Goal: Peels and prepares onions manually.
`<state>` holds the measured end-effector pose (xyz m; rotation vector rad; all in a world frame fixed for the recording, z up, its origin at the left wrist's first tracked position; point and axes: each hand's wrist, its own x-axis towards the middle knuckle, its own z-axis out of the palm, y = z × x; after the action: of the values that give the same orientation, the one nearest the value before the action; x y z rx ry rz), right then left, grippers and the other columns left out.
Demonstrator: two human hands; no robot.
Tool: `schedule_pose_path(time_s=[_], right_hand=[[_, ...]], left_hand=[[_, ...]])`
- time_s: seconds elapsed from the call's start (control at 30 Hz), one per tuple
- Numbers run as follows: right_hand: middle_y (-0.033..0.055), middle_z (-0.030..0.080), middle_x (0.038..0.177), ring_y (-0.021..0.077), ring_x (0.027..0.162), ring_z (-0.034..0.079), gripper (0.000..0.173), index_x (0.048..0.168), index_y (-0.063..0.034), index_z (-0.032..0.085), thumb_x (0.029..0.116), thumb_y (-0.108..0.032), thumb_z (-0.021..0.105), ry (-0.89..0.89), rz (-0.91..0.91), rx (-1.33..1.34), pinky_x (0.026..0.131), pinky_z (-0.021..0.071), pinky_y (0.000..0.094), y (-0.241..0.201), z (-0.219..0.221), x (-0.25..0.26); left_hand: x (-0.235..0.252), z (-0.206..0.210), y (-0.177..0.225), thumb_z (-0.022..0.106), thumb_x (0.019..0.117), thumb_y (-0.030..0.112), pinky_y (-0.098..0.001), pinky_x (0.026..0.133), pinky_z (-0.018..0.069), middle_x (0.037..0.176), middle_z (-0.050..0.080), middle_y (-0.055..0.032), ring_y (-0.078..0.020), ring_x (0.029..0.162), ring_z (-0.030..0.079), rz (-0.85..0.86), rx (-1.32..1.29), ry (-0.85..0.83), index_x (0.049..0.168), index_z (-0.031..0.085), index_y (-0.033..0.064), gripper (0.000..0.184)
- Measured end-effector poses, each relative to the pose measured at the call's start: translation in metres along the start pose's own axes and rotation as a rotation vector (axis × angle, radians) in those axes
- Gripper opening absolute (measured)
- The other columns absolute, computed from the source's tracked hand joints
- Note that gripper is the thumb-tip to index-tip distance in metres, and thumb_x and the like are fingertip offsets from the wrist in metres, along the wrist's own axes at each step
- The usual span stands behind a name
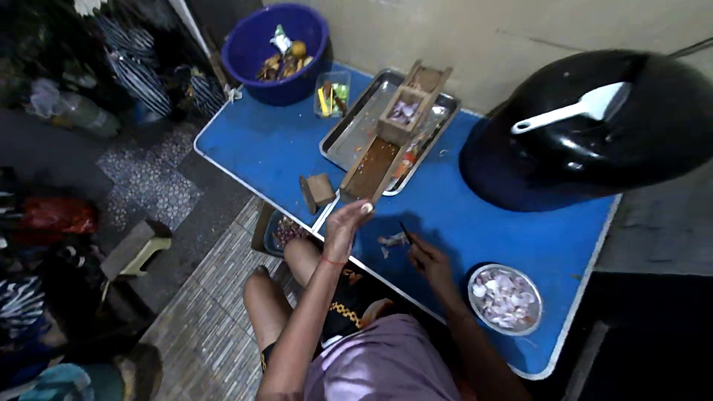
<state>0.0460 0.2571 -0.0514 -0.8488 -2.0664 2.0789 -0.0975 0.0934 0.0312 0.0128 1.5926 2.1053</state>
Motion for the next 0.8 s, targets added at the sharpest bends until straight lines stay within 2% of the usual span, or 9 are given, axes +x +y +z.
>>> schedule_pose_path(time_s=[0.1, 0.23, 0.37, 0.47, 0.53, 0.63, 0.67, 0.73, 0.8], right_hand=[[-0.0010, 0.063, 0.081, -0.0024, 0.058, 0.046, 0.038, 0.143, 0.0024, 0.055, 0.1076, -0.007, 0.045, 0.047, 0.050, 0.004, 0.052, 0.0388, 0.0152, -0.003, -0.007, -0.003], [0.0005, 0.065, 0.086, -0.0030, 0.060, 0.046, 0.038, 0.143, 0.0017, 0.056, 0.1068, -0.006, 0.047, 0.080, 0.037, 0.014, 0.054, 0.0395, 0.0142, -0.001, -0.016, -0.006], [-0.0010, 0.062, 0.081, -0.0025, 0.057, 0.045, 0.039, 0.141, 0.0032, 0.056, 0.1050, -0.007, 0.048, 0.109, 0.013, 0.041, 0.051, 0.0377, 0.0148, 0.003, -0.024, -0.007], [-0.0010, 0.062, 0.078, -0.0021, 0.055, 0.045, 0.038, 0.141, 0.0031, 0.057, 0.1058, -0.006, 0.047, 0.130, 0.037, 0.070, 0.050, 0.0378, 0.0150, 0.003, -0.028, -0.005], [-0.0018, 0.061, 0.076, -0.0023, 0.054, 0.043, 0.037, 0.141, 0.0026, 0.057, 0.1070, -0.008, 0.046, 0.152, 0.068, 0.074, 0.050, 0.0371, 0.0150, 0.005, -0.030, -0.002], [-0.0005, 0.061, 0.080, -0.0003, 0.058, 0.045, 0.038, 0.142, -0.0005, 0.058, 0.1089, -0.015, 0.044, 0.161, 0.085, -0.059, 0.053, 0.0399, 0.0180, 0.006, -0.034, 0.007], [0.0020, 0.064, 0.086, 0.0032, 0.062, 0.049, 0.039, 0.141, -0.0030, 0.059, 0.1093, -0.018, 0.044, 0.162, 0.072, -0.164, 0.058, 0.0438, 0.0221, 0.005, -0.035, 0.011], [0.0161, 0.072, 0.114, 0.0252, 0.092, 0.067, 0.042, 0.146, -0.0099, 0.058, 0.1111, -0.027, 0.043, 0.122, 0.104, -0.391, 0.085, 0.0532, 0.0463, -0.005, -0.040, 0.014], [0.0243, 0.070, 0.120, 0.0421, 0.105, 0.067, 0.043, 0.148, -0.0142, 0.057, 0.1115, -0.032, 0.043, 0.107, 0.131, -0.566, 0.093, 0.0492, 0.0625, -0.010, -0.041, 0.017]], left_hand=[[0.049, 0.041, 0.039, 0.056, 0.1019, 0.002, -0.0310, 0.090, 0.0576, 0.113, 0.068, -0.0134, -0.0132, 0.092, 0.069, 0.057, 0.138, -0.069, 0.125, 0.061, -0.0081, 0.026], [0.123, 0.090, 0.069, 0.060, 0.0999, 0.001, -0.0307, 0.090, 0.0581, 0.114, 0.069, -0.0167, -0.0152, 0.093, 0.070, 0.179, 0.182, -0.090, 0.121, 0.065, -0.0089, 0.024], [0.183, 0.108, 0.075, 0.063, 0.1007, 0.010, -0.0389, 0.093, 0.0564, 0.112, 0.072, -0.0168, -0.0206, 0.096, 0.071, 0.170, 0.572, -0.090, 0.121, 0.070, -0.0021, 0.025], [0.195, 0.105, 0.078, 0.059, 0.1031, 0.013, -0.0449, 0.097, 0.0531, 0.115, 0.071, -0.0186, -0.0261, 0.103, 0.070, 0.097, 0.800, -0.083, 0.125, 0.068, -0.0007, 0.027], [0.189, 0.094, 0.079, 0.059, 0.1036, 0.012, -0.0443, 0.099, 0.0541, 0.122, 0.070, -0.0194, -0.0265, 0.106, 0.070, 0.127, 0.785, -0.058, 0.130, 0.066, -0.0011, 0.030], [0.162, 0.069, 0.077, 0.056, 0.1042, 0.009, -0.0370, 0.090, 0.0584, 0.117, 0.069, -0.0185, -0.0202, 0.094, 0.071, 0.233, 0.640, -0.005, 0.127, 0.066, -0.0029, 0.027], [0.151, 0.060, 0.075, 0.055, 0.1044, 0.008, -0.0345, 0.087, 0.0589, 0.115, 0.069, -0.0170, -0.0176, 0.091, 0.071, 0.253, 0.599, 0.015, 0.125, 0.066, -0.0027, 0.026], [0.126, 0.039, 0.063, 0.056, 0.1038, 0.007, -0.0303, 0.081, 0.0595, 0.110, 0.071, -0.0133, -0.0132, 0.085, 0.070, 0.273, 0.539, 0.041, 0.122, 0.068, -0.0021, 0.023], [0.096, 0.021, 0.039, 0.057, 0.1033, 0.007, -0.0288, 0.077, 0.0599, 0.105, 0.072, -0.0110, -0.0112, 0.081, 0.069, 0.252, 0.521, 0.063, 0.120, 0.069, -0.0017, 0.022]])
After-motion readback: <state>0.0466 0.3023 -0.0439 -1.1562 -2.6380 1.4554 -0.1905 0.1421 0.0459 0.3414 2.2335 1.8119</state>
